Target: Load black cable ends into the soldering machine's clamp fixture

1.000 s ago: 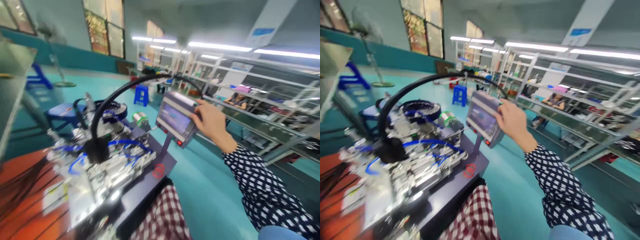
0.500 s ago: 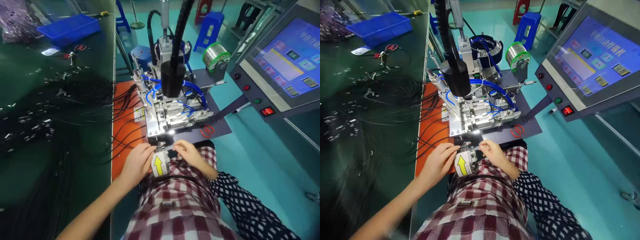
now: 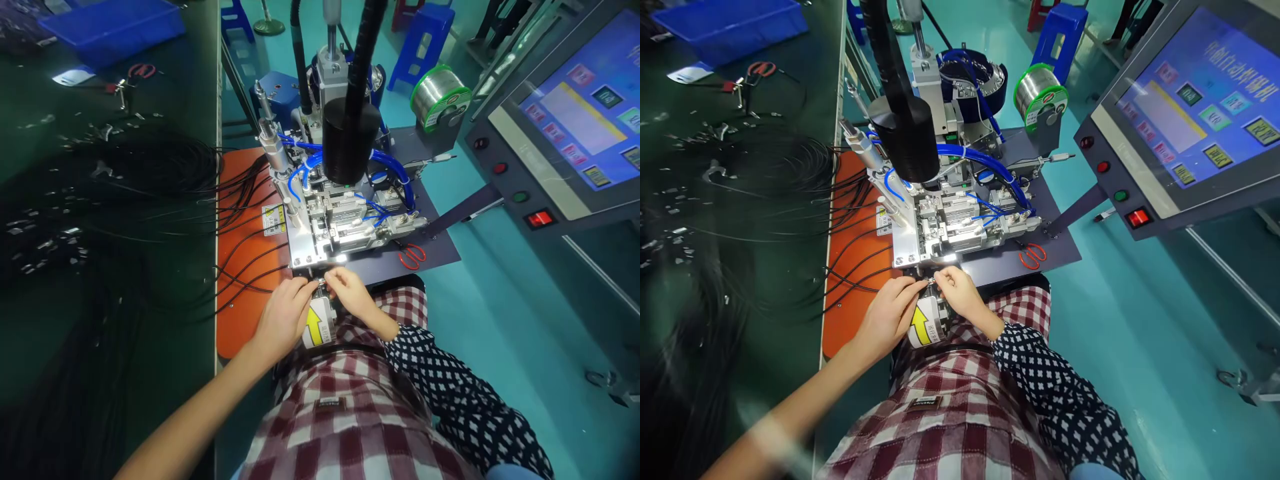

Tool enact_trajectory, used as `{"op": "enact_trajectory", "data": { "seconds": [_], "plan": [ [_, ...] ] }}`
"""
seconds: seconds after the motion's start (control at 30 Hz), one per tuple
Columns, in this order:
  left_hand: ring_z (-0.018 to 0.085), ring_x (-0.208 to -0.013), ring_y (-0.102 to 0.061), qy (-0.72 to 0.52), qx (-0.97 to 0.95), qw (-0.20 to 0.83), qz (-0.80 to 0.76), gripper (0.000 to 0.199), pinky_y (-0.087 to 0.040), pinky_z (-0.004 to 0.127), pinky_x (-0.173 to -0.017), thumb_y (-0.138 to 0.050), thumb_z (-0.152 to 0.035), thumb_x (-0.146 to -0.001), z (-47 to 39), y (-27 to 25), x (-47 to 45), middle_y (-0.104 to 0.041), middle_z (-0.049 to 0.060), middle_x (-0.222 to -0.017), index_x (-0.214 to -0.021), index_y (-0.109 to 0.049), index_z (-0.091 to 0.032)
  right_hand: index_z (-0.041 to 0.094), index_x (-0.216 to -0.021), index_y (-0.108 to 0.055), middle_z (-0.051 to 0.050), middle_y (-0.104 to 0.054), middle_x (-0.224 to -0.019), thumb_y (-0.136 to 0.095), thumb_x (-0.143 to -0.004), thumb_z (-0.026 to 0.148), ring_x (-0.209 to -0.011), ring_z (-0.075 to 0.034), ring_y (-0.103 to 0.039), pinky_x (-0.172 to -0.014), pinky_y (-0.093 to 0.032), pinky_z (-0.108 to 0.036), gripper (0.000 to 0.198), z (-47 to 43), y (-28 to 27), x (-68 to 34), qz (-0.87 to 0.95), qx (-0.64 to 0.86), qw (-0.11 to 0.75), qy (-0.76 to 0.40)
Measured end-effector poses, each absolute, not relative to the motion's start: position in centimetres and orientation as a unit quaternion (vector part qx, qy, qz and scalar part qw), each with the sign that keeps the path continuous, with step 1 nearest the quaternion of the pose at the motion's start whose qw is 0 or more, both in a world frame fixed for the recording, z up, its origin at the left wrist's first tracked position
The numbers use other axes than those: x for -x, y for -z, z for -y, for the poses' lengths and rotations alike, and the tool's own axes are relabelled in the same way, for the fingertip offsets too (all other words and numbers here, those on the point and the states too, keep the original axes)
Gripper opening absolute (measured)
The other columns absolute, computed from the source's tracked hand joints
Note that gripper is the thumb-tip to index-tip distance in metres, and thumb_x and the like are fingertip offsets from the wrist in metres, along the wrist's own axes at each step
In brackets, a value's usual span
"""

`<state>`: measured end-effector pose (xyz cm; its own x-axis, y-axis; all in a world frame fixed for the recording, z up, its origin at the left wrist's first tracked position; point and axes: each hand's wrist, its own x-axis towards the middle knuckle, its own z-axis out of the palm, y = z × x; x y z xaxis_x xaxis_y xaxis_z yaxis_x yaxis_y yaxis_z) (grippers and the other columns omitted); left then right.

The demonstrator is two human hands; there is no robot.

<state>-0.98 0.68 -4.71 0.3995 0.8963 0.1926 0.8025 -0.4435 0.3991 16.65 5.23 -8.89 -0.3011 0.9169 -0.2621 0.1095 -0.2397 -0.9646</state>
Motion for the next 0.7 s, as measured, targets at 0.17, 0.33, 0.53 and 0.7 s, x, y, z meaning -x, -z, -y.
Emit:
{"op": "enact_trajectory", "data": {
  "seconds": [0.17, 0.33, 0.53, 0.7],
  "plan": [
    [0.023, -0.093, -0.054, -0.178, -0.831, 0.116, -0.514, 0.033, -0.049, 0.037, -0.083, -0.04, -0.014, -0.094, -0.9, 4.9, 1.0, -0.062, 0.013, -0.107, -0.12, -0.06, -0.01, 0.021, -0.077, -0.051, 0.003, -0.052, -0.065, -0.049, -0.093, 0.037, -0.057, -0.013, -0.049, -0.056, -0.04, -0.027, 0.023, -4.9, 8.2, -16.8, 0.596, 0.501, 0.33, -0.534],
    [0.024, -0.088, -0.054, -0.159, -0.836, 0.076, -0.519, 0.034, -0.048, 0.036, -0.077, -0.04, -0.014, -0.093, -0.7, 5.2, 0.7, -0.064, 0.013, -0.107, -0.121, -0.06, -0.01, 0.021, -0.078, -0.049, -0.002, -0.057, -0.076, -0.044, -0.095, 0.028, -0.071, -0.016, -0.053, -0.068, -0.039, -0.03, 0.02, -4.5, 7.4, -16.4, 0.688, 0.516, 0.333, -0.387],
    [0.024, -0.083, -0.055, -0.127, -0.849, 0.021, -0.513, 0.035, -0.046, 0.035, -0.07, -0.041, -0.012, -0.091, -0.5, 5.4, 0.4, -0.065, 0.014, -0.106, -0.12, -0.06, -0.008, 0.022, -0.075, -0.047, 0.004, -0.049, -0.061, -0.046, -0.095, 0.037, -0.051, -0.012, -0.047, -0.053, -0.038, -0.027, 0.025, -4.3, 8.3, -16.1, 0.565, 0.524, 0.338, -0.541],
    [0.024, -0.081, -0.055, -0.109, -0.845, -0.019, -0.523, 0.033, -0.045, 0.035, -0.067, -0.045, -0.012, -0.09, -0.7, 5.2, -0.4, -0.065, 0.014, -0.104, -0.119, -0.06, -0.009, 0.021, -0.075, -0.047, 0.004, -0.049, -0.064, -0.048, -0.095, 0.04, -0.054, -0.012, -0.047, -0.053, -0.038, -0.026, 0.028, -4.3, 9.0, -16.0, 0.541, 0.505, 0.36, -0.567]
  ]
}}
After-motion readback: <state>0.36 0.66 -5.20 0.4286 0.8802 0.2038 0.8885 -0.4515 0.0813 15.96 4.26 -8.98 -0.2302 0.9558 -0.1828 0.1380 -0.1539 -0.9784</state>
